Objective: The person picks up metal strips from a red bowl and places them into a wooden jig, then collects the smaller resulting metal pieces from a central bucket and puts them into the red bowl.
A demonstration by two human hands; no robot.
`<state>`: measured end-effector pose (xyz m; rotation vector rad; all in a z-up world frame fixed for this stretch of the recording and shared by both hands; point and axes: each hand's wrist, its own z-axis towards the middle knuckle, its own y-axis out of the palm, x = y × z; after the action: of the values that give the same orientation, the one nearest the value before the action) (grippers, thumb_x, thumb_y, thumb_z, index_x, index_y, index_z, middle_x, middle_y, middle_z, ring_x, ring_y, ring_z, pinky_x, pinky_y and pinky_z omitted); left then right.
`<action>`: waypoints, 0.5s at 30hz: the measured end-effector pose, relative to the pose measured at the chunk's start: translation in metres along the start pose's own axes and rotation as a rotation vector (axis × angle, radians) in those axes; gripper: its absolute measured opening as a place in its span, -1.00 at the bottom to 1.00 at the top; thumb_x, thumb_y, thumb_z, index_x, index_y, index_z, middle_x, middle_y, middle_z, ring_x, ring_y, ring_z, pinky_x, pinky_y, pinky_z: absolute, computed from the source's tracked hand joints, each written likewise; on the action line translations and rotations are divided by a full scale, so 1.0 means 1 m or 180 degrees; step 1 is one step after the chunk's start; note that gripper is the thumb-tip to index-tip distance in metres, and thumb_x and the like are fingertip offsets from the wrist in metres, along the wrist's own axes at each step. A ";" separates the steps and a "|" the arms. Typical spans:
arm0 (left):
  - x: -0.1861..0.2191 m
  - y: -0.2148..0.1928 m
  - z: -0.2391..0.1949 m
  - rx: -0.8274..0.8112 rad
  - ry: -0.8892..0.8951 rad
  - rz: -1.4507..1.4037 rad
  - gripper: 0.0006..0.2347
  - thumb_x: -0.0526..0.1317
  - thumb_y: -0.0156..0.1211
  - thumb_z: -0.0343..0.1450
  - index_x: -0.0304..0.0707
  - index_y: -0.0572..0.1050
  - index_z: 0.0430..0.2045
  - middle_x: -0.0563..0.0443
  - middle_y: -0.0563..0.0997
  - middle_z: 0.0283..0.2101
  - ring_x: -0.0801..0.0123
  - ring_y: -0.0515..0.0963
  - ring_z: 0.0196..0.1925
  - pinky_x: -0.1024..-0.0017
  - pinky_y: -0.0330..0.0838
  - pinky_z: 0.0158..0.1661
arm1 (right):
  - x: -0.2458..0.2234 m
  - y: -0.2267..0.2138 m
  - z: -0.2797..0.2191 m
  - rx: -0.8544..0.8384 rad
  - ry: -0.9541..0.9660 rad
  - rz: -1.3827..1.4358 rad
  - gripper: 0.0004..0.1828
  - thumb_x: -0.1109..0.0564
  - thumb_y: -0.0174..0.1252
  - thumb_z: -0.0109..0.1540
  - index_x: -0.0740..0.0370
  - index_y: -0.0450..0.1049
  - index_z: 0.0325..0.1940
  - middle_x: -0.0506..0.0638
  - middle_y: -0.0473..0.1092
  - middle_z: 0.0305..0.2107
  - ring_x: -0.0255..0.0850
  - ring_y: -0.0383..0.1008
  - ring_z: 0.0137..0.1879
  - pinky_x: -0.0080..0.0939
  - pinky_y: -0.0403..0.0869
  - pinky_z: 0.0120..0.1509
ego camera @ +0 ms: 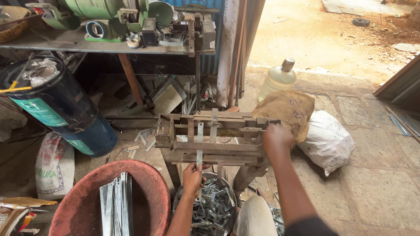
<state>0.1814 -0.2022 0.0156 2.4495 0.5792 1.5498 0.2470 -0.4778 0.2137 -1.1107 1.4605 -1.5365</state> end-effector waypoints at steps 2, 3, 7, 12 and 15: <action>-0.002 -0.004 0.005 -0.0109 -0.0102 -0.0016 -0.85 -0.23 0.00 0.53 -0.33 0.47 -0.19 -0.09 0.72 -0.11 0.47 0.46 -0.60 0.50 0.28 -0.64 | 0.013 0.034 -0.041 0.1020 -0.0169 0.0251 -0.63 -0.17 0.10 0.28 0.15 0.62 -0.25 0.14 0.57 -0.28 0.06 0.65 -0.18 0.03 0.60 -0.20; -0.004 -0.005 0.009 -0.0139 -0.0126 -0.0069 -0.84 -0.24 -0.01 0.54 -0.37 0.45 -0.19 -0.14 0.70 -0.11 0.39 0.51 -0.55 0.44 0.37 -0.58 | 0.019 0.052 -0.064 0.1081 -0.0214 0.0202 -0.64 -0.16 0.05 0.35 0.12 0.58 -0.19 0.12 0.55 -0.35 0.05 0.64 -0.23 0.02 0.59 -0.27; -0.006 -0.023 0.014 0.0419 0.0713 0.0918 -0.79 -0.20 0.03 0.57 -0.42 0.49 -0.10 -0.22 0.68 -0.11 0.29 0.63 -0.24 0.37 0.48 -0.24 | 0.014 0.109 -0.139 0.0724 0.0153 0.1111 -0.59 -0.09 -0.10 0.41 0.13 0.33 0.25 0.19 0.49 -0.48 0.04 0.62 -0.50 0.04 0.53 -0.53; 0.006 -0.034 -0.012 0.0805 0.1448 0.0920 -0.79 -0.35 0.02 0.46 -0.44 0.49 -0.07 -0.20 0.68 -0.11 0.16 0.66 -0.15 0.35 0.50 -0.10 | 0.016 0.115 -0.143 0.1079 0.0030 0.1597 -0.67 -0.08 -0.05 0.40 0.14 0.39 0.10 0.25 0.51 -0.43 0.28 0.57 -0.36 0.22 0.53 -0.35; 0.028 -0.028 -0.024 0.0628 0.2156 0.1496 -0.67 -0.49 0.07 0.31 -0.38 0.52 -0.03 -0.14 0.68 -0.07 0.22 0.66 -0.07 0.38 0.50 -0.06 | 0.026 0.079 -0.106 0.0864 0.0020 0.0897 -0.67 -0.14 0.06 0.31 0.11 0.47 -0.03 0.29 0.50 -0.38 0.29 0.57 -0.21 0.20 0.56 -0.20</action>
<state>0.1647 -0.1660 0.0393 2.2537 0.2494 2.6645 0.1342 -0.4705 0.1400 -0.7092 1.3025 -1.4831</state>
